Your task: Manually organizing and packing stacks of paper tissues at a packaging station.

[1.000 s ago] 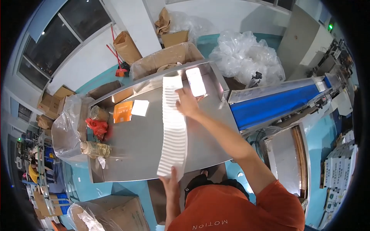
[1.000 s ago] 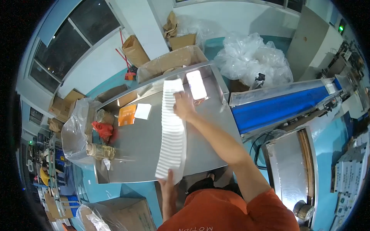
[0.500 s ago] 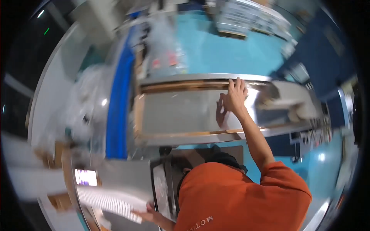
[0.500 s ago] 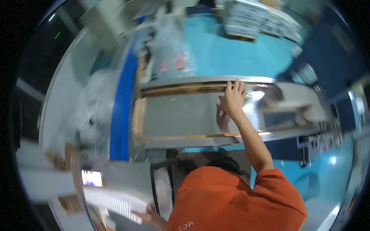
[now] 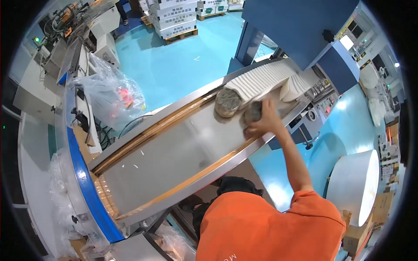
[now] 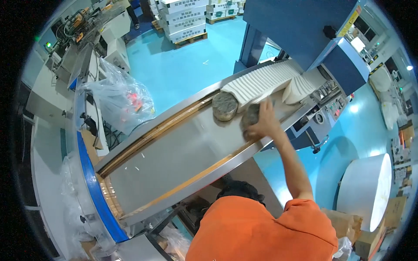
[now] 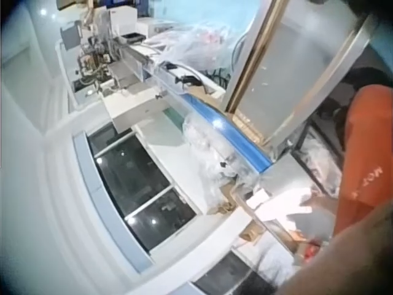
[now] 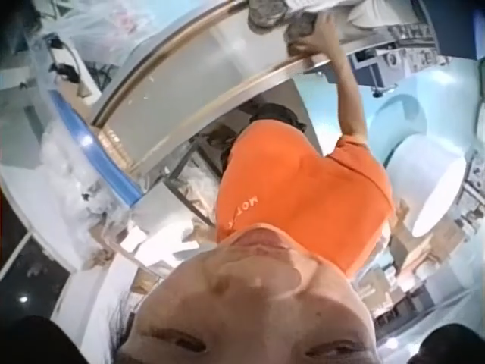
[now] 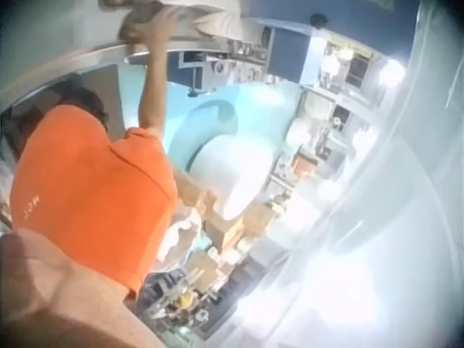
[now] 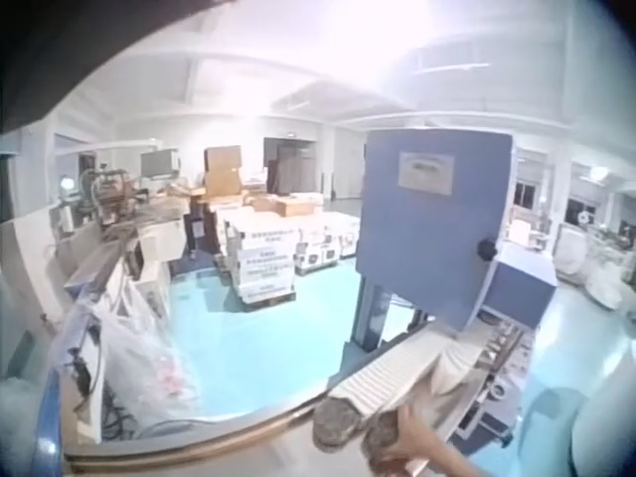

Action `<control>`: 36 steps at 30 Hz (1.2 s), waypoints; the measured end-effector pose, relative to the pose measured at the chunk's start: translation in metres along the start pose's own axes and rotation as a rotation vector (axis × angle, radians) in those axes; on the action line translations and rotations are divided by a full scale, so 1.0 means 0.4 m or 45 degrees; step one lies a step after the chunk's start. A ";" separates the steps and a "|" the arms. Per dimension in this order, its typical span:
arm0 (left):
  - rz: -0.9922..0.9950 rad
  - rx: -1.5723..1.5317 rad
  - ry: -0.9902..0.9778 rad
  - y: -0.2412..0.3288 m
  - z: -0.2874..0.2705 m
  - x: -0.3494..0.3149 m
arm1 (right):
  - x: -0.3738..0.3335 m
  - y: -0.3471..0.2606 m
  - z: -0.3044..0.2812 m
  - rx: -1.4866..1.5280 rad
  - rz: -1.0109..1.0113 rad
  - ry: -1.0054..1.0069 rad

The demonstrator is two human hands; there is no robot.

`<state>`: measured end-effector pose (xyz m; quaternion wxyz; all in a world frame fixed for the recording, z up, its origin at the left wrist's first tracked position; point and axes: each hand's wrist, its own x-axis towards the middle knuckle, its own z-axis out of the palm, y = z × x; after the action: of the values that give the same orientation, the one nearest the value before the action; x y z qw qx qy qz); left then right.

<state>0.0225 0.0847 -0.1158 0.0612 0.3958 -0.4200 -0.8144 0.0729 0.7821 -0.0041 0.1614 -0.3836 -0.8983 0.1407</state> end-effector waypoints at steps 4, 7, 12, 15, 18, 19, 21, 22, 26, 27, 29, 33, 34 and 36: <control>-0.132 -0.052 -0.047 0.021 -0.098 0.051 | 0.092 0.177 -0.101 -0.170 0.213 -0.025; -0.230 -0.108 -0.079 0.039 -0.184 0.088 | 0.062 0.182 -0.085 -0.343 0.652 0.214; -0.371 -0.235 -0.131 0.088 -0.317 0.146 | -0.130 -0.083 0.103 -0.213 -0.108 0.479; -0.431 -0.338 -0.147 0.121 -0.414 0.178 | -0.212 -0.401 0.123 0.396 -0.488 0.287; -0.423 -0.493 -0.156 0.167 -0.550 0.161 | -0.350 -0.695 0.233 1.003 -0.973 -0.160; -0.428 -0.562 -0.154 0.164 -0.466 0.089 | -0.416 -0.775 0.250 1.075 -1.047 -0.464; 0.175 -0.038 0.176 0.167 -0.163 -0.128 | -0.548 -0.917 0.256 1.355 -1.210 -0.872; 0.713 0.914 0.355 0.130 -0.268 -0.113 | -0.624 -0.976 0.243 1.375 -1.162 -1.270; 0.685 0.293 0.058 0.156 -0.096 -0.211 | -0.863 -1.085 0.308 1.165 -0.511 -2.603; 0.566 0.175 0.041 0.169 -0.111 -0.217 | -0.901 -1.125 0.332 0.720 -0.368 -2.856; 0.535 0.959 0.142 0.145 -0.238 -0.201 | -0.976 -1.158 0.359 0.570 0.149 -3.044; 0.070 0.468 0.456 0.322 -0.296 -0.206 | -1.027 -1.233 0.343 0.714 0.242 -2.761; 0.237 0.709 0.650 0.330 -0.350 -0.158 | -1.031 -1.247 0.329 0.686 0.246 -2.756; 1.131 1.000 0.894 0.399 -0.355 -0.041 | -1.042 -1.240 0.330 0.618 0.152 -2.739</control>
<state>0.0951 -0.1007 -0.0365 0.3736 0.4193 -0.7616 -0.3233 -0.0265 0.1287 -0.0132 -0.6405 -0.0619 -0.4983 0.5810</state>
